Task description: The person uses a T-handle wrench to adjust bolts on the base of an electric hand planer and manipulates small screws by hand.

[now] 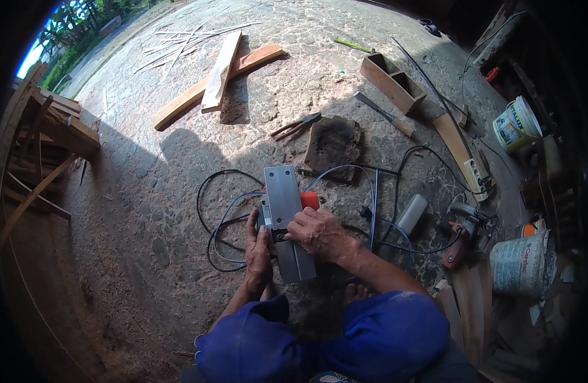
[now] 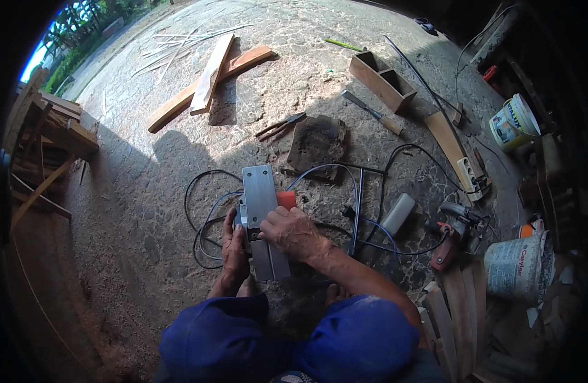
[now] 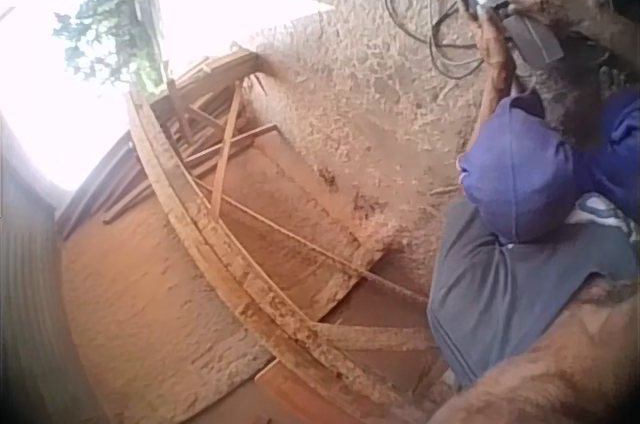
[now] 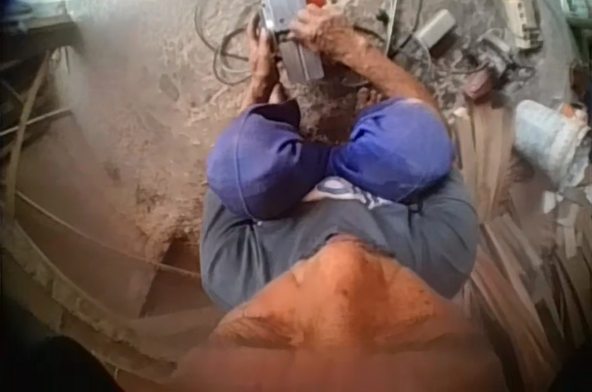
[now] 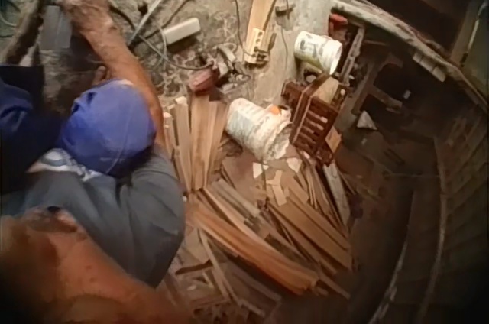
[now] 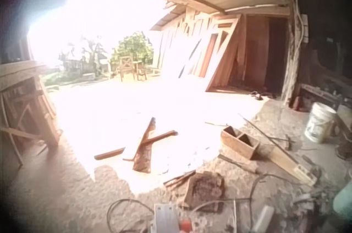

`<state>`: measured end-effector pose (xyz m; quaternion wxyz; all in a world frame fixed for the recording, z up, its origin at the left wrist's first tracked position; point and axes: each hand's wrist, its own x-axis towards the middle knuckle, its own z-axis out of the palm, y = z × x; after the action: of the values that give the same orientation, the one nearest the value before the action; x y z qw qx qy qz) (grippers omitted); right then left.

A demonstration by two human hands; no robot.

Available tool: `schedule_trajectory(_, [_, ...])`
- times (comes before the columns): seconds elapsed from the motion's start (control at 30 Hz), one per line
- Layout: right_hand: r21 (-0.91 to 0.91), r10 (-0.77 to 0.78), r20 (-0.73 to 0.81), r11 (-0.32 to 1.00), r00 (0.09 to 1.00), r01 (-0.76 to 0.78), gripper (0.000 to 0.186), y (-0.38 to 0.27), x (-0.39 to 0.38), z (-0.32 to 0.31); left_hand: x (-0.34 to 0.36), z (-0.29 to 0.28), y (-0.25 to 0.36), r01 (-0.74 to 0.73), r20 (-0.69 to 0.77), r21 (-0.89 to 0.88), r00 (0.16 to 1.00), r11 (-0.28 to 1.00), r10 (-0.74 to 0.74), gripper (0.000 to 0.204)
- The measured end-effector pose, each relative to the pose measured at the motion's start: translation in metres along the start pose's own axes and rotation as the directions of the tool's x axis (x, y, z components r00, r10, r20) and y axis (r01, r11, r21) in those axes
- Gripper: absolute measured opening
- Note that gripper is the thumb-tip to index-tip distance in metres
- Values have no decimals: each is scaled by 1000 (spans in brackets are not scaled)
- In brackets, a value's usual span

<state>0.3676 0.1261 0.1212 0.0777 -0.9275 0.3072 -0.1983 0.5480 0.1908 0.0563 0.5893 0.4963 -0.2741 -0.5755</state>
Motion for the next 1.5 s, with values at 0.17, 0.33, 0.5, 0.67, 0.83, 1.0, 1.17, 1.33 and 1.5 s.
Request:
schedule_trajectory(0.17, [67,8,9,998,1000,-9,18,2,-7,1,-1,0,3,15,26,-20,1000,1000,-14,53])
schedule_trajectory(0.33, [13,20,15,1000,1000,-20,16,-3,-9,0,0,0,0,-12,11,-2,1000,1000,12,51])
schedule_trajectory(0.5, [126,-55,-37,990,998,59,17,4,-9,9,-2,0,7,40,18,19,999,999,-40,53])
schedule_trajectory(0.67, [192,-49,-12,980,999,51,22,5,-6,5,1,0,0,12,6,-31,1000,999,-11,53])
schedule_trajectory(0.83, [159,0,49,987,999,-8,23,1,-8,5,2,-3,-5,15,3,-8,1000,1000,-15,52])
schedule_trajectory(1.0, [264,-48,-3,963,999,47,22,3,-4,3,1,-6,2,35,20,-18,999,999,-35,53])
schedule_trajectory(1.17, [269,68,8,961,998,-68,19,3,-8,4,1,-2,-2,23,21,-5,1000,1000,-23,54])
schedule_trajectory(1.33, [229,68,10,971,998,-68,14,-1,-8,3,2,-5,-5,5,43,-58,999,998,-2,56])
schedule_trajectory(1.5, [240,-11,-3,971,1000,12,16,4,-8,9,1,-7,-1,29,53,-87,998,996,-24,57])
